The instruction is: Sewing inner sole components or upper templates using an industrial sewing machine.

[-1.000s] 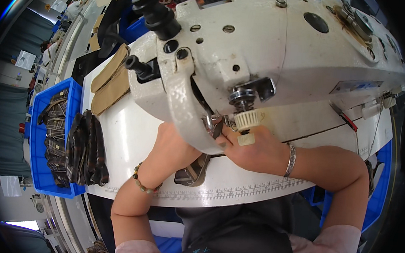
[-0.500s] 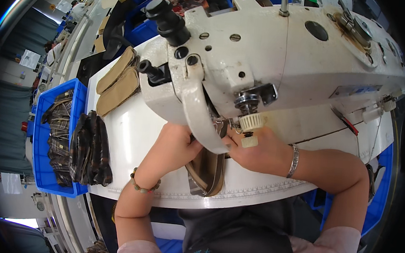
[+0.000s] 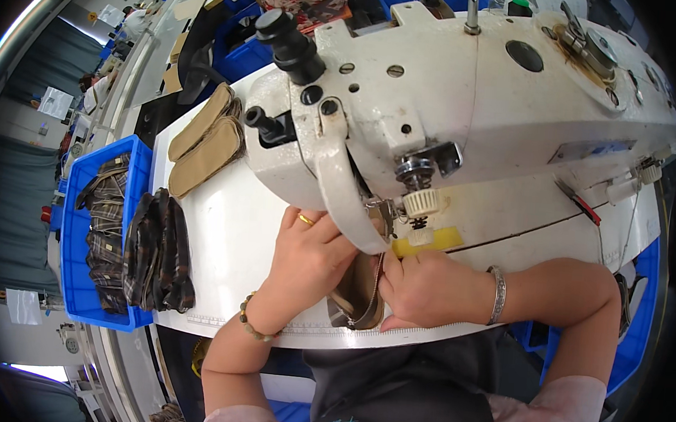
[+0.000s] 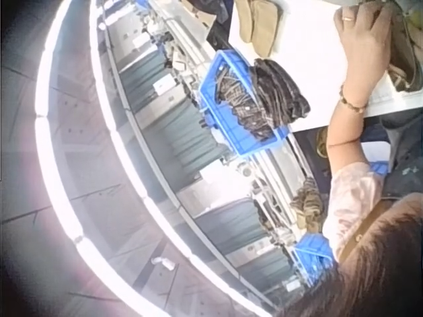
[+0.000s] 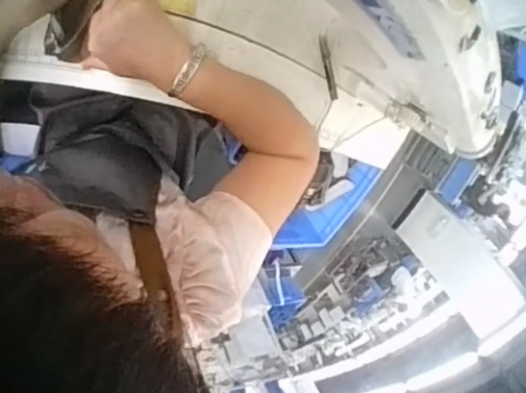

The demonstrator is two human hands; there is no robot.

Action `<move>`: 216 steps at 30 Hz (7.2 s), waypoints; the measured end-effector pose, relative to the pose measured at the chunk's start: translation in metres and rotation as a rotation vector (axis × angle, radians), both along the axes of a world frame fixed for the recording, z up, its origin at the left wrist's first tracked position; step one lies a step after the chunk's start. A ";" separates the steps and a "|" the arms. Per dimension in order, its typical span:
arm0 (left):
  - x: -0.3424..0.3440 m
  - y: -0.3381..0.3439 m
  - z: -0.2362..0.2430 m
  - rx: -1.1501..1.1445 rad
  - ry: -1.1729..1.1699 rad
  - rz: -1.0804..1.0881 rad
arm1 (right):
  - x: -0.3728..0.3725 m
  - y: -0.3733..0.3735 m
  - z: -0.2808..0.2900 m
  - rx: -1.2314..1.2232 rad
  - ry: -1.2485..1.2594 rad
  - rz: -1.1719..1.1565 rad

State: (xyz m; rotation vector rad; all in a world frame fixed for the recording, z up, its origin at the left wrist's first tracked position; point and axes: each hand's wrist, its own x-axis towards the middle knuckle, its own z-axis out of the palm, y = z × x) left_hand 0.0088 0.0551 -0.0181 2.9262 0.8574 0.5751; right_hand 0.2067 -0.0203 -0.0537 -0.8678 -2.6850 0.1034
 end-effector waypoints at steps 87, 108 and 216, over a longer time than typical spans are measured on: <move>0.000 -0.021 0.008 -0.055 0.034 -0.092 | 0.007 0.024 -0.012 0.147 0.195 -0.164; -0.006 -0.024 0.012 0.154 0.102 -0.041 | 0.001 0.022 -0.011 0.213 0.155 -0.105; 0.006 -0.014 -0.017 -0.068 -0.011 -0.150 | -0.007 -0.011 -0.005 0.220 -0.018 -0.201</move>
